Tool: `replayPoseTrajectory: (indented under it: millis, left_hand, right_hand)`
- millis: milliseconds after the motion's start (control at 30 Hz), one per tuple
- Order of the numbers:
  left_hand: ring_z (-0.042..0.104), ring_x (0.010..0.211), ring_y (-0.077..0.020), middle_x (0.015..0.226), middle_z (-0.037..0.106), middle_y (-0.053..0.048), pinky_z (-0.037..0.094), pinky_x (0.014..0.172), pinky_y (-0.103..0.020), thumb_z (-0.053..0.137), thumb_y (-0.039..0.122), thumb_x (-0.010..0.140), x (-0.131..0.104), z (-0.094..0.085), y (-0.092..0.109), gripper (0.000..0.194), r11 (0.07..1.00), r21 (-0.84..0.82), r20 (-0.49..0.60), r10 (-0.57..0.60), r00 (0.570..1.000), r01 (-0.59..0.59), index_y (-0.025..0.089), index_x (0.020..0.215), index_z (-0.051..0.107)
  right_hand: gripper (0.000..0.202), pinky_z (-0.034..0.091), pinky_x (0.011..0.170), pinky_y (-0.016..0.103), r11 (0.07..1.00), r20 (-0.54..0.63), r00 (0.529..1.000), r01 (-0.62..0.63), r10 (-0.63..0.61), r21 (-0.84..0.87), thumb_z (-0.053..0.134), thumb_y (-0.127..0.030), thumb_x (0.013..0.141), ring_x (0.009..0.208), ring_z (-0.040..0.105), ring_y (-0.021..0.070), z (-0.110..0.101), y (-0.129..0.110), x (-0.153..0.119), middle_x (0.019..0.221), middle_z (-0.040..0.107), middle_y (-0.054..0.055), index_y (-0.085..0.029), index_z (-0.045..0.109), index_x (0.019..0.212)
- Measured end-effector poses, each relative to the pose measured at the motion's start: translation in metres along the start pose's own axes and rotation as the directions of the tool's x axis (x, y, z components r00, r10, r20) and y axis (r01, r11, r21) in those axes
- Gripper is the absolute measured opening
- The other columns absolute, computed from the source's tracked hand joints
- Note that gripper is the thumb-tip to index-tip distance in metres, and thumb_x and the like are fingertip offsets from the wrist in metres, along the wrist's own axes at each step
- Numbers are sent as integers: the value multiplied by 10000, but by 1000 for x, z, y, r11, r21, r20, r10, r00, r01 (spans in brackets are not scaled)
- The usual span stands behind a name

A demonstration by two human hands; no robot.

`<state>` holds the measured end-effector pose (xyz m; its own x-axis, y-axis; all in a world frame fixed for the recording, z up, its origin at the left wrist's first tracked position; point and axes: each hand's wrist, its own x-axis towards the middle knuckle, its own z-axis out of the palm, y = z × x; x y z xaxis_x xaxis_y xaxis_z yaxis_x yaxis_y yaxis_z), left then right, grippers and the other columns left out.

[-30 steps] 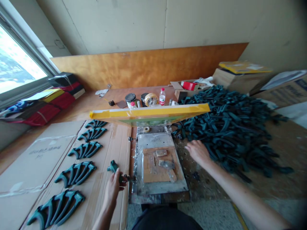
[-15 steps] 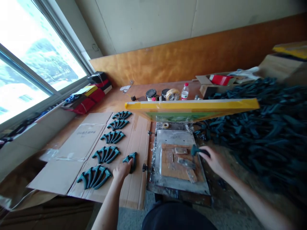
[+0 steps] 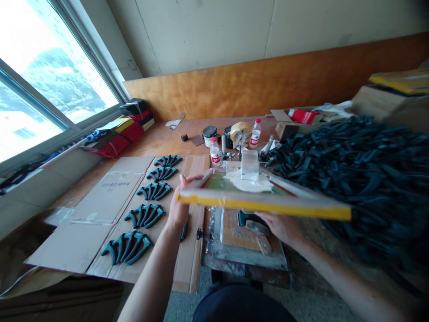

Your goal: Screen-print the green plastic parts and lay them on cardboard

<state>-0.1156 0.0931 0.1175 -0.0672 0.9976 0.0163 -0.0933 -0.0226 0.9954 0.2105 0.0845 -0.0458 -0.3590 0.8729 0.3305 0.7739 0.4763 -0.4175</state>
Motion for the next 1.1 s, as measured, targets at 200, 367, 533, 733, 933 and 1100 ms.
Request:
replayPoseTrajectory:
  millis: [200,367,533,733,933,1100]
  left_hand:
    - [506,568,-107,647,563,39,366,522,-201,600,581,770,-55,-40,-128,730,923,237,31,-319,947,303,180,1367,473]
    - [467,562,-105,646,519,50,358,530,-209,514,502,838,-52,-41,-184,675,867,418,-3,-299,954,273,170,1414,396]
    - [520,591,-126,712,588,19,404,557,-227,461,504,861,-51,-42,-179,610,838,459,8,-335,942,294,182,1380,440]
    - [591,696,-164,747,619,-3,445,650,-256,474,503,854,-53,-40,-179,561,822,502,-11,-304,953,268,164,1298,523]
    - [603,679,-169,737,640,-13,454,616,-255,535,541,803,-52,-39,-175,630,867,392,-42,-317,948,307,151,1298,527]
    - [576,600,-146,684,625,1,427,538,-232,564,579,771,-53,-37,-174,691,891,301,-27,-348,937,339,133,1297,517]
  right_hand:
    - [423,513,865,412,994,-197,975,-109,105,-8,549,-382,877,1036,577,274,-40,8,59,1186,555,129,-188,528,1252]
    - [270,481,796,319,970,187,981,-1,48,-243,673,-201,789,933,583,236,-21,-41,95,964,613,87,-172,581,1041]
    - [171,435,719,291,934,306,944,216,-125,-284,485,-23,799,840,554,211,-3,-64,44,833,610,73,-161,579,835]
    - [183,414,638,287,892,384,829,450,-406,-30,492,-36,793,747,533,193,-26,-64,26,758,602,42,-194,577,755]
    - [259,468,760,331,937,158,927,348,-339,-37,436,-25,817,886,556,219,-14,-63,31,862,634,76,-174,634,896]
    - [231,480,762,327,908,226,883,418,-412,23,454,-92,859,857,571,207,-16,-63,16,854,640,66,-183,649,945]
